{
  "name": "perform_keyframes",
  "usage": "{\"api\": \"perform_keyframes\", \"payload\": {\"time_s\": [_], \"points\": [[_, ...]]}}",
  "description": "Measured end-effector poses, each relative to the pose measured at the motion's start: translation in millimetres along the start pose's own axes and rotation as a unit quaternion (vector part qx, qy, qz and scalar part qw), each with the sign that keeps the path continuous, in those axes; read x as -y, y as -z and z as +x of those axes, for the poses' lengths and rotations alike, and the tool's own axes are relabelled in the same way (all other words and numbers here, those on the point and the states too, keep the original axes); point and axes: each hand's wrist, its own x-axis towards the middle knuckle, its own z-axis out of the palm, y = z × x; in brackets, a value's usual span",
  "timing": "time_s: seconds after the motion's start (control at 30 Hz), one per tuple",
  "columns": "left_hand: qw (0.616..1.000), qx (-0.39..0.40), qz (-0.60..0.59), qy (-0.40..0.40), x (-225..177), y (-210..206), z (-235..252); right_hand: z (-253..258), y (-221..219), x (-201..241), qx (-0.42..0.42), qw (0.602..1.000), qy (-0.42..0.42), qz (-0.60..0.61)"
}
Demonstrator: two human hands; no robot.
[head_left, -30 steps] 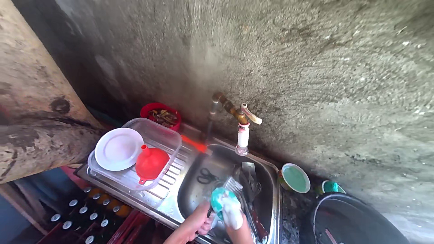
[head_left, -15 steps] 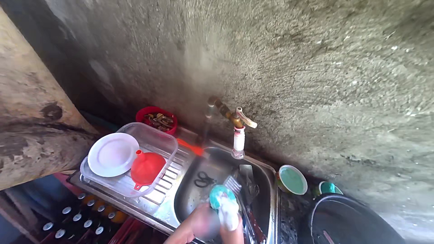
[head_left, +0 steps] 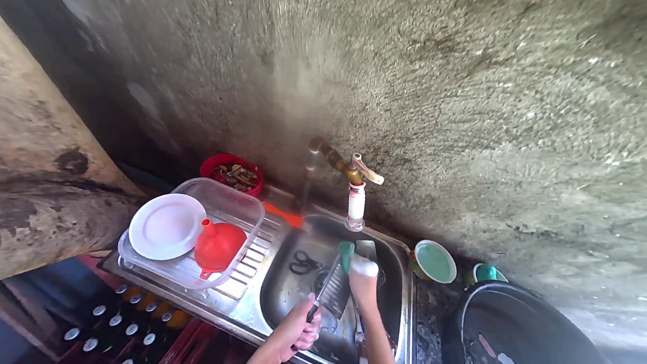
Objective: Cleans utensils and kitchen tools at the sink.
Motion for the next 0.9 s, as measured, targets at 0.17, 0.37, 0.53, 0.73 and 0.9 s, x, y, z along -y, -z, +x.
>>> {"api": "perform_keyframes", "payload": {"time_s": [0.17, 0.37, 0.53, 0.73, 0.9], "points": [[0.987, -0.08, 0.044, -0.133, 8.1, 2.2, 3.4, 6.0, 25.0, -11.2, -0.155, 0.944, -0.133, 0.261], [0.854, -0.222, 0.36, -0.304, 10.7, -6.7, 13.4, -123.3, 2.6, 2.2, -0.029, 0.933, -0.241, 0.265], [0.803, -0.273, 0.361, -0.386, 35.0, -19.2, 27.9, -131.7, -24.1, 6.5, -0.015, 0.93, -0.208, 0.302], [0.848, -0.151, 0.311, -0.401, 61.7, -16.8, 9.4, -121.0, -16.1, 11.8, 0.019, 0.91, -0.244, 0.335], [0.814, -0.206, 0.26, -0.477, 73.8, -7.7, -0.8, -97.5, -24.3, -1.3, -0.025, 0.952, -0.208, 0.222]]}}
